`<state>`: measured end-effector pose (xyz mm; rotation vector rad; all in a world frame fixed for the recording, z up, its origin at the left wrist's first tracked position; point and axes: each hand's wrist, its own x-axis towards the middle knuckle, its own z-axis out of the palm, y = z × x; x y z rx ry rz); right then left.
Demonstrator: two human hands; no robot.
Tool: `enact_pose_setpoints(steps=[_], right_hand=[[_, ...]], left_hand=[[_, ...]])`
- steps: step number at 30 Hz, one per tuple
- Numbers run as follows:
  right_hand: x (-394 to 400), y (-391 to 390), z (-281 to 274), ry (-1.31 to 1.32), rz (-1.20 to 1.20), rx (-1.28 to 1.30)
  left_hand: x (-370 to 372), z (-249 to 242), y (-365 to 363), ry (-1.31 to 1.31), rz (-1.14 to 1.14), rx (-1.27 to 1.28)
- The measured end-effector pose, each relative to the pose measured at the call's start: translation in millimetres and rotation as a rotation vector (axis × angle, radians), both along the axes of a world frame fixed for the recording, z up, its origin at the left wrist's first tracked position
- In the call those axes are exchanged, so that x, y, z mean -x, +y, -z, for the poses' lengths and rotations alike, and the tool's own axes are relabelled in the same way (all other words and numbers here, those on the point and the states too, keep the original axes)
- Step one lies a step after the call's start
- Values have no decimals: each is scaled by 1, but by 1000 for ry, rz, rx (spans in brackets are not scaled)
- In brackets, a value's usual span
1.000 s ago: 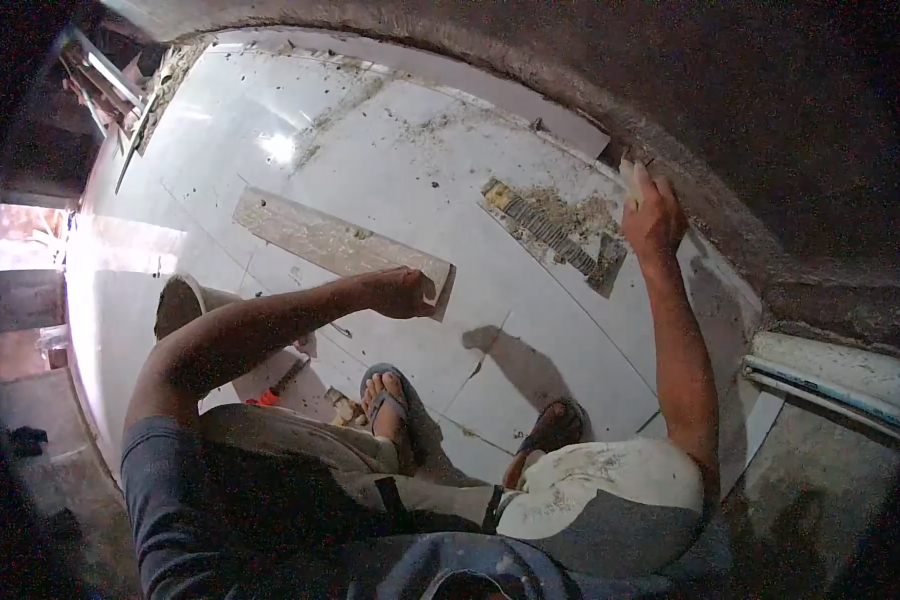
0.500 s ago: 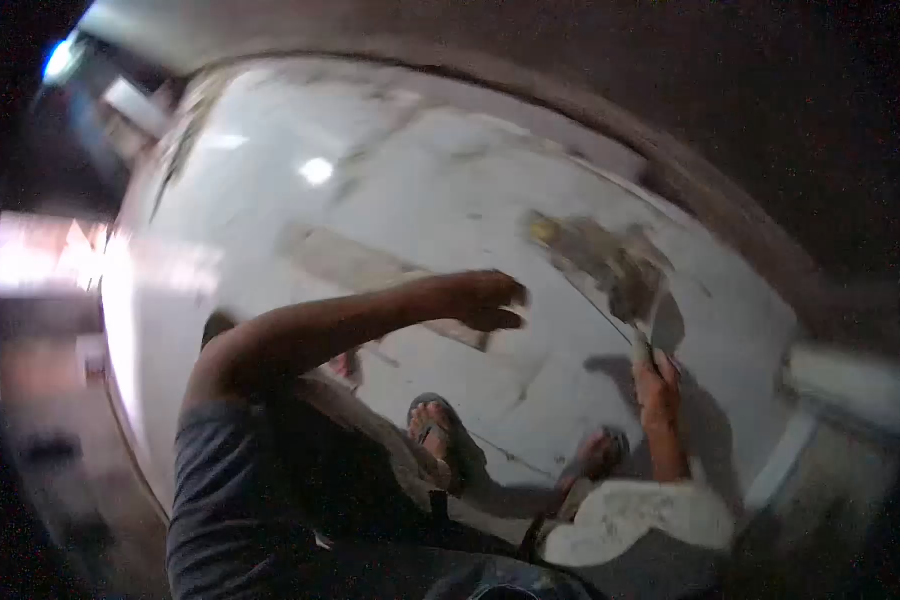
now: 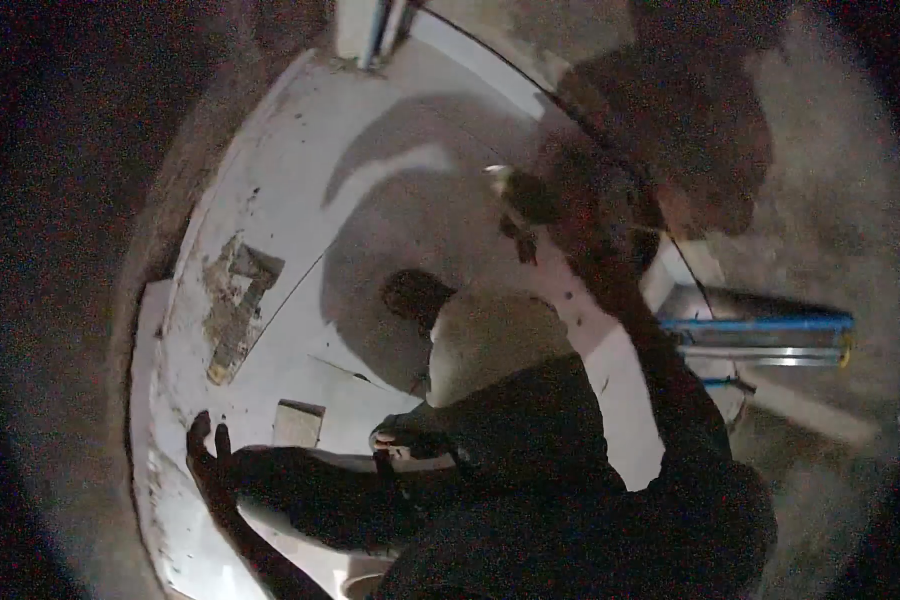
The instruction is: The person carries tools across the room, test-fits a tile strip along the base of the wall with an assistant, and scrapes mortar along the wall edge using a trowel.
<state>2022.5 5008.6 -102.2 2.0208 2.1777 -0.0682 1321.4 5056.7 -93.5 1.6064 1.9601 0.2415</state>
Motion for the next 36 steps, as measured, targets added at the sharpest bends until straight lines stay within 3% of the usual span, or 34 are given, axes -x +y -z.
enact_pose_setpoints(steps=[2, 3, 4, 5, 7, 8, 9, 10, 12, 13, 14, 15, 16, 17, 20, 23, 28, 29, 30, 31, 32, 34, 35, 36], right_hand=[[-24, -30, -67, -177, 91, 20], [-28, -38, -100, -234, 177, 57], [-24, -44, -125, -164, 320, 75], [-19, -50, -149, -100, 464, 83], [-5, -68, -169, 5, 619, -36], [-1, -80, -172, -5, 663, -101], [-3, -100, -149, -138, 647, -166], [-6, -123, -121, -273, 631, -233], [-5, -158, -74, -236, 635, -435], [-28, -185, -29, 164, 1025, -393], [-41, -195, 0, 485, 1215, -443], [-52, -204, 28, 776, 1416, -537], [-60, -202, 40, 838, 1483, -603], [-65, -194, 46, 829, 1495, -632], [-90, -161, 47, 641, 1417, -568], [-115, -124, 51, 414, 1335, -436], [-120, -104, 76, 162, 1235, -292], [-115, -99, 80, 150, 1204, -289], [-112, -96, 86, 132, 1173, -286], [-102, -94, 88, 120, 1149, -295], [-91, -94, 94, 100, 1126, -304], [-57, -103, 95, 51, 1091, -314], [-34, -112, 95, 28, 1081, -316], [-17, -122, 104, 13, 1070, -315]], left_hand=[[75, 99, -43, -512, -562, 89], [52, 74, -35, -228, -114, 35], [6, 33, -19, -316, 51, -206], [-8, 33, -2, -127, 110, -215], [-16, 48, 17, -147, 159, -204], [-5, 65, 27, -351, 149, -176], [-1, 77, 34, -547, 135, -147], [-9, 79, 41, -416, 140, -139], [-25, 83, 47, -155, 134, -115], [-17, 94, 50, -187, 145, -77], [-8, 105, 53, -217, 154, -38], [-37, 73, 55, -263, 215, -103], [-54, 54, 61, -307, 281, -166], [-48, 76, 62, -21, 474, -343], [-32, 92, 59, -127, 351, -193], [-28, 94, 61, -5, 395, -138], [-22, 115, 56, -39, 468, -207], [-14, 118, 56, 3, 454, -210], [-33, 91, 54, -129, 182, -20], [-38, 95, 61, -67, 339, -234], [-38, 92, 54, -311, 120, -60], [-39, 85, 60, -101, 219, 9], [-16, 142, 49, -68, 242, -221], [-18, 131, 50, -54, 241, -209]])
